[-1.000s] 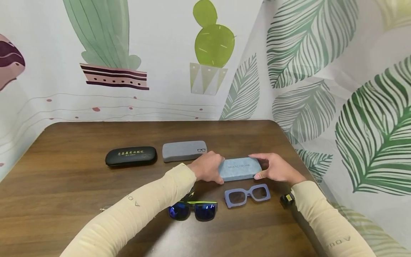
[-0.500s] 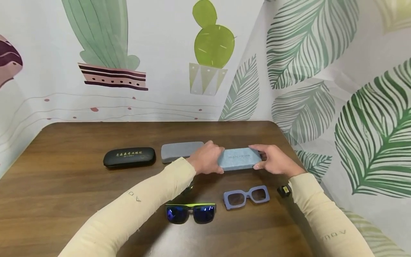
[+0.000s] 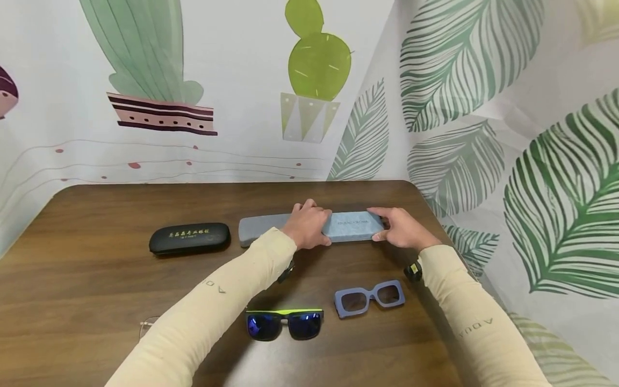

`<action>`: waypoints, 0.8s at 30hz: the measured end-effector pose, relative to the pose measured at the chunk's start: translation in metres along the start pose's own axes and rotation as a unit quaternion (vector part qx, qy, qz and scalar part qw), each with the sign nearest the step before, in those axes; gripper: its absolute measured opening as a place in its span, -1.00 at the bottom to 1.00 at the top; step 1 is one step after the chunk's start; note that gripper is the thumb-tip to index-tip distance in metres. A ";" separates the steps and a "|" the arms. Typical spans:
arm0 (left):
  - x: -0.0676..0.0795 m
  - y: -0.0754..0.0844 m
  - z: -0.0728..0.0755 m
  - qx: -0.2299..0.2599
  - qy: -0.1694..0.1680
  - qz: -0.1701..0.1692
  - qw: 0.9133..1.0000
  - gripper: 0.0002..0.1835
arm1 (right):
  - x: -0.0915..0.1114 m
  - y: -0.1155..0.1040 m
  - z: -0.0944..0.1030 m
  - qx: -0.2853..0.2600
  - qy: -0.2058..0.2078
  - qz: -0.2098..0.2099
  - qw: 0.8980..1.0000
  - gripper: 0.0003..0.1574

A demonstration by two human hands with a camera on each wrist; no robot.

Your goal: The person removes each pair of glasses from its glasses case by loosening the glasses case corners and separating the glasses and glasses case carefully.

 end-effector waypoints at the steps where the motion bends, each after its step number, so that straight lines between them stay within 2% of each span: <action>1: 0.000 -0.001 -0.001 -0.002 0.000 0.002 1.000 -0.23 | -0.001 0.001 -0.002 0.001 -0.002 -0.002 1.000 -0.07; 8: 0.000 -0.008 -0.006 0.022 -0.009 0.018 1.000 -0.19 | -0.008 0.001 -0.008 0.006 0.000 -0.006 1.000 -0.08; 13: 0.009 -0.024 0.004 0.063 0.003 0.026 0.998 -0.28 | -0.013 -0.002 -0.009 0.020 0.004 0.008 1.000 -0.05; 18: 0.029 -0.048 0.025 0.089 0.030 0.033 0.995 -0.34 | -0.008 0.001 -0.005 0.023 0.001 0.006 1.000 0.02; 24: 0.064 -0.085 0.048 0.096 0.060 0.043 0.993 -0.32 | 0.005 0.003 0.004 0.016 -0.008 -0.019 1.000 -0.04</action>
Point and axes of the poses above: each hand's wrist, its own x-axis away from the middle knuckle, its own z-axis out of the back of the hand, y = z × x, the point moved 5 cm from there along -x, towards the middle knuckle, and after that the axes turned 3 degrees about -x, right-handed, at the moved point
